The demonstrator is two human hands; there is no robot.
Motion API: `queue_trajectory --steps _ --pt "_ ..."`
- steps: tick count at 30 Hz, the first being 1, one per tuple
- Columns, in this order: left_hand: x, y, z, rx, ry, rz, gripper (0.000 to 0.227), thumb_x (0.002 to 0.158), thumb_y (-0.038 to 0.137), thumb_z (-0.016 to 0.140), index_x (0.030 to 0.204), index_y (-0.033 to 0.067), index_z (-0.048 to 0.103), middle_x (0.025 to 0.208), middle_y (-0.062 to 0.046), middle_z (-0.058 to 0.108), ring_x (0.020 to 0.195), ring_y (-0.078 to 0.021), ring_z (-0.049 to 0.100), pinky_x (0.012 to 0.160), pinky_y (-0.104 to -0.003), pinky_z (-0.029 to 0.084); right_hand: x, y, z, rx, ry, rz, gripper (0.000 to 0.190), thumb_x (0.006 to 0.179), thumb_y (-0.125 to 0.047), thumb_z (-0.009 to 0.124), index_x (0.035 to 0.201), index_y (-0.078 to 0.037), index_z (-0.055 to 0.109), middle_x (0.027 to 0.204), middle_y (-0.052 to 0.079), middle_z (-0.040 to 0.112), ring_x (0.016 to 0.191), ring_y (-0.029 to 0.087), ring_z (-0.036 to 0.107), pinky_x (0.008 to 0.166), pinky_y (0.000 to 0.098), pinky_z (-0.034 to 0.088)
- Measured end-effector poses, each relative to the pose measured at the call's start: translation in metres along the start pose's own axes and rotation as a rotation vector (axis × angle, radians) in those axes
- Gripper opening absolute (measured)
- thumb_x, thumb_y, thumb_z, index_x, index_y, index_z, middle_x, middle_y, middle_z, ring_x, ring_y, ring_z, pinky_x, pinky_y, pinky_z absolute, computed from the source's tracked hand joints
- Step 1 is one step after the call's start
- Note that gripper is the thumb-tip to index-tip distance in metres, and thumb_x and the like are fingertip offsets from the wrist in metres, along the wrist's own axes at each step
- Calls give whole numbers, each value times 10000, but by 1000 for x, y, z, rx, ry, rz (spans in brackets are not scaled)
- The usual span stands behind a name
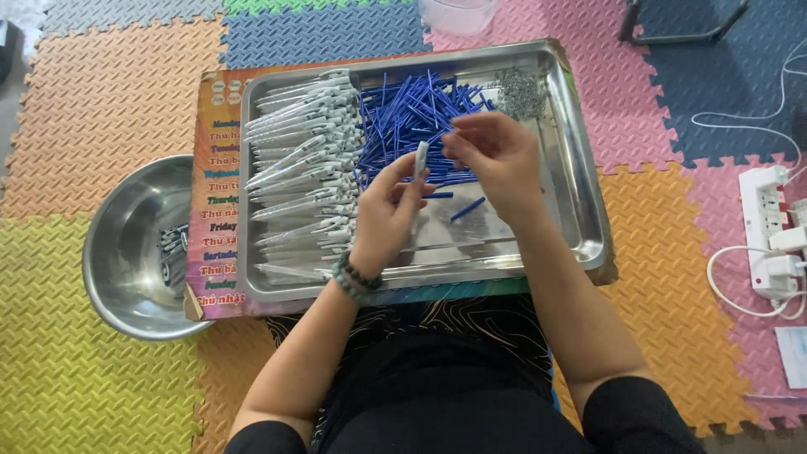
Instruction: Assembling pens by manually inserting ink refills into pen barrels
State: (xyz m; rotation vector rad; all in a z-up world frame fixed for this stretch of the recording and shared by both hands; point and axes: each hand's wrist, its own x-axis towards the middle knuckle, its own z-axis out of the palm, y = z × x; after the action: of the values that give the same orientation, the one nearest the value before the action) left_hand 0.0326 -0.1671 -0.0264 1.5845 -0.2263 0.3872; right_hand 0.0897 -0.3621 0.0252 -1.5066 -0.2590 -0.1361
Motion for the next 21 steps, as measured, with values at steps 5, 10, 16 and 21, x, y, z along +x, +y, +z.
queue_trajectory --steps 5,10,16,21 --pt "5 -30 8 -187 -123 -204 466 1126 75 672 1588 76 618 1305 -198 785 1056 -298 849 851 -399 740 19 16 5 -41 -65 -74 182 1078 -15 826 1252 -37 780 1080 181 839 979 241 852 830 334 717" --pt "-1 -27 4 -176 -149 -237 483 1127 77 695 1605 102 625 1346 -195 782 1088 -283 846 870 -392 741 12 28 5 -16 -62 4 160 1074 -42 849 1212 -20 771 1049 188 838 958 216 848 795 292 710" --pt "2 -21 -2 -165 -206 -239 520 1127 72 703 1636 107 601 1389 -223 757 1100 -306 845 906 -447 733 10 28 -1 -55 -111 -13 124 1070 -64 856 1172 -27 796 1028 186 841 959 230 846 800 306 701" --pt "-2 -28 -2 -145 -215 -215 529 1126 69 709 1640 137 605 1395 -203 759 1110 -300 848 917 -452 728 1 16 -3 -122 -186 -70 99 1101 -77 818 1183 -23 805 1015 181 837 994 233 830 805 311 686"
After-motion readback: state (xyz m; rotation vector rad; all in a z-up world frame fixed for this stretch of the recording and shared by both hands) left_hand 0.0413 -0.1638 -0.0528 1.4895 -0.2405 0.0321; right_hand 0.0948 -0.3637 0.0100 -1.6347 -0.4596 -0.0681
